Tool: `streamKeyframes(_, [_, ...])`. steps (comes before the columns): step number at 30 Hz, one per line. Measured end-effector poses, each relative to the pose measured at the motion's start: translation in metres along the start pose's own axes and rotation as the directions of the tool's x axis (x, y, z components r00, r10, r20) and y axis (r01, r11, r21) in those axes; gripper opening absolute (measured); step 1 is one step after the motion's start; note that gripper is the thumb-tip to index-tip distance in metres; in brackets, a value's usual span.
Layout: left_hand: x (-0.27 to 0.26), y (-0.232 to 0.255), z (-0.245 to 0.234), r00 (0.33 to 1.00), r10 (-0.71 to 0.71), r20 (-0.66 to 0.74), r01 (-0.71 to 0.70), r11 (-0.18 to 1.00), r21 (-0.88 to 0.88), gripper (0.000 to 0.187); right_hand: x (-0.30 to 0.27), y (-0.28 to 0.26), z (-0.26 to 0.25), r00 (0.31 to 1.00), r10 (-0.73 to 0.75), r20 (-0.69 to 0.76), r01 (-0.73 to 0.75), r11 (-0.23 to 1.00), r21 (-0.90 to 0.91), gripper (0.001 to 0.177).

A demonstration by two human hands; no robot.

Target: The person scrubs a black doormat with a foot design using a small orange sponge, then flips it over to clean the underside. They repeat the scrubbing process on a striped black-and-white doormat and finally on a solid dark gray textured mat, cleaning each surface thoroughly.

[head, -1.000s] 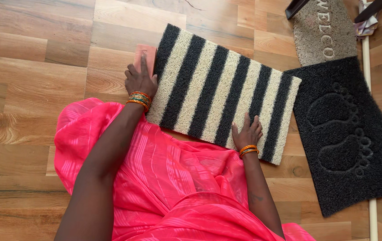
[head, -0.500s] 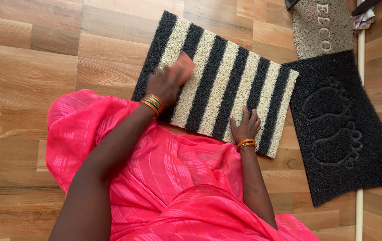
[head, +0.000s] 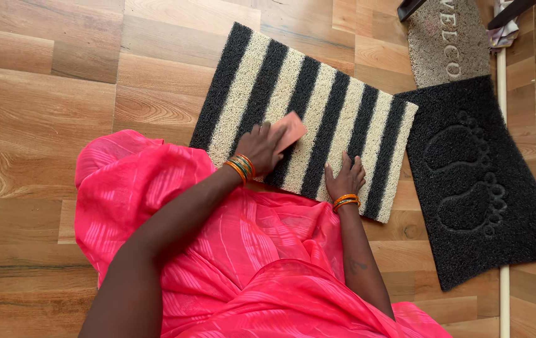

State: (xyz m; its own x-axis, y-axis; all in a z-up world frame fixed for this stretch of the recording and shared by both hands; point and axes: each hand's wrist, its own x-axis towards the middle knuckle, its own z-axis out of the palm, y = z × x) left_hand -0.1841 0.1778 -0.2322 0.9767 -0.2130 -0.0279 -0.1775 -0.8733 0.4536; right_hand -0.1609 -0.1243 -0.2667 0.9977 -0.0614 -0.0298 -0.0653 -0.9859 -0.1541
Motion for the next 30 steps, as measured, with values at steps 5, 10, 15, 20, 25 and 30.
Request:
streamKeyframes(5, [0.012, -0.004, 0.036, 0.984, -0.169, -0.051, 0.160, 0.977, -0.144, 0.100, -0.006, -0.065, 0.003, 0.993, -0.027, -0.114, 0.066, 0.933, 0.353, 0.064])
streamKeyframes(10, [0.024, -0.053, 0.034, 0.945, -0.277, 0.171, 0.315, 0.644, -0.697, 0.081, -0.019, -0.167, 0.003, 0.981, -0.191, -0.028, 0.184, 0.877, 0.443, 0.077])
streamKeyframes(15, [0.012, -0.067, 0.009, 0.863, -0.465, -0.197, 0.376, 0.853, -0.362, 0.039, -0.018, -0.208, 0.007, 0.951, -0.304, -0.054, 0.309, 0.939, 0.150, 0.111])
streamKeyframes(20, [0.011, -0.069, 0.012, 0.893, -0.367, -0.261, 0.346, 0.930, -0.124, 0.048, -0.009, -0.185, 0.000, 0.913, -0.405, -0.043, 0.404, 0.886, 0.229, 0.102])
streamKeyframes(25, [0.003, -0.063, 0.038, 0.915, -0.336, -0.222, 0.354, 0.934, 0.049, 0.076, -0.005, -0.140, -0.006, 0.949, -0.312, 0.051, 0.303, 0.943, 0.137, 0.095])
streamKeyframes(30, [0.005, -0.062, 0.055, 0.903, -0.363, -0.230, 0.383, 0.923, 0.046, 0.076, 0.025, -0.036, -0.023, 0.998, -0.039, -0.055, 0.041, 0.999, 0.035, 0.092])
